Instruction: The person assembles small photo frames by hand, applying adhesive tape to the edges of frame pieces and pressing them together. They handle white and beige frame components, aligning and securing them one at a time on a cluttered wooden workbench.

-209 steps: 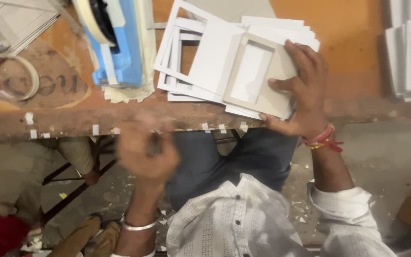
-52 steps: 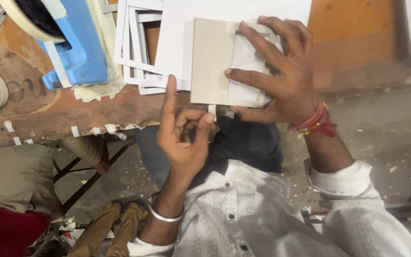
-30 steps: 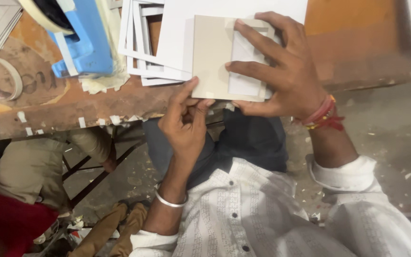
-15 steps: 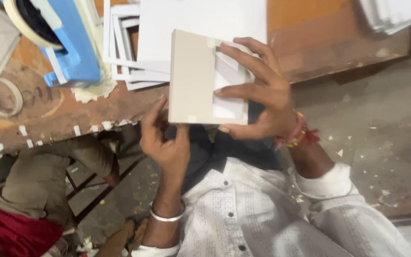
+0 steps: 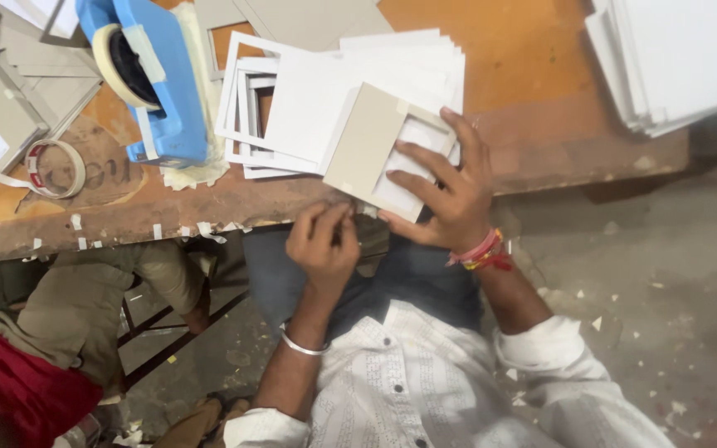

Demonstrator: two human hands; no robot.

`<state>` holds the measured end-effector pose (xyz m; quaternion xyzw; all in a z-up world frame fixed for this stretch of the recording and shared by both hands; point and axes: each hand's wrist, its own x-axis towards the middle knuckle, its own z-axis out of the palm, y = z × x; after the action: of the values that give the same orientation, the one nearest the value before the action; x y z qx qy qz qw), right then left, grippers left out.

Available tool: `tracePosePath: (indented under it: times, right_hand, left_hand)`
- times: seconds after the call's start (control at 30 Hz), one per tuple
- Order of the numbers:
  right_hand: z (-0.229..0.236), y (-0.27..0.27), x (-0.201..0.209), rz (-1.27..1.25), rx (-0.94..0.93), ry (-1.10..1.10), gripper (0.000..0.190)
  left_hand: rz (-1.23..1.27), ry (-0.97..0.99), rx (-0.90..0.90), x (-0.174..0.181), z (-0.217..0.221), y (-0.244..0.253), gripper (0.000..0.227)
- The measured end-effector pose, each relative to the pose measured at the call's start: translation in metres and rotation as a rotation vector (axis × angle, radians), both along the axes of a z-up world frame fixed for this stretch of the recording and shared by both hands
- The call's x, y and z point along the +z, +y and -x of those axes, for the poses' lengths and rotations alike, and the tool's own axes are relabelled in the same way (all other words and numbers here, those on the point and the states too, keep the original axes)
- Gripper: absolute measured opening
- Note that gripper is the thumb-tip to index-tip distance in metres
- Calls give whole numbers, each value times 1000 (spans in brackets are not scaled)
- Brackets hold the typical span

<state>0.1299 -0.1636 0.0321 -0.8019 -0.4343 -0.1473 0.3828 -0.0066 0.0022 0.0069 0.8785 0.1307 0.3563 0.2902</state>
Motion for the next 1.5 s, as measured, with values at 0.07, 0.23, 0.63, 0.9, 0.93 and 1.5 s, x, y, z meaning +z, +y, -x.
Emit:
tracePosePath:
  times: [0.07, 0.23, 0.63, 0.9, 0.93, 1.5]
  right_hand:
    - [0, 0, 2, -5, -2, -5, 44]
    - [1, 1, 14, 28, -3, 73, 43]
    - [0, -5, 23, 113, 72, 152, 48]
    - [0, -8, 14, 130, 86, 123, 49]
    - [0, -9, 14, 130, 86, 121, 50]
    - [8, 0, 11, 128, 3, 72, 39]
  left_hand:
    - [-80, -4, 4, -6, 1, -8, 18]
    - [-40, -52, 21, -13, 0, -26, 25]
    - [-15, 22, 215, -14, -9, -34, 25]
    - [26, -1, 204, -15, -7, -37, 24]
    - [24, -10, 198, -14, -7, -37, 24]
    - [39, -38, 75, -21, 8, -30, 18]
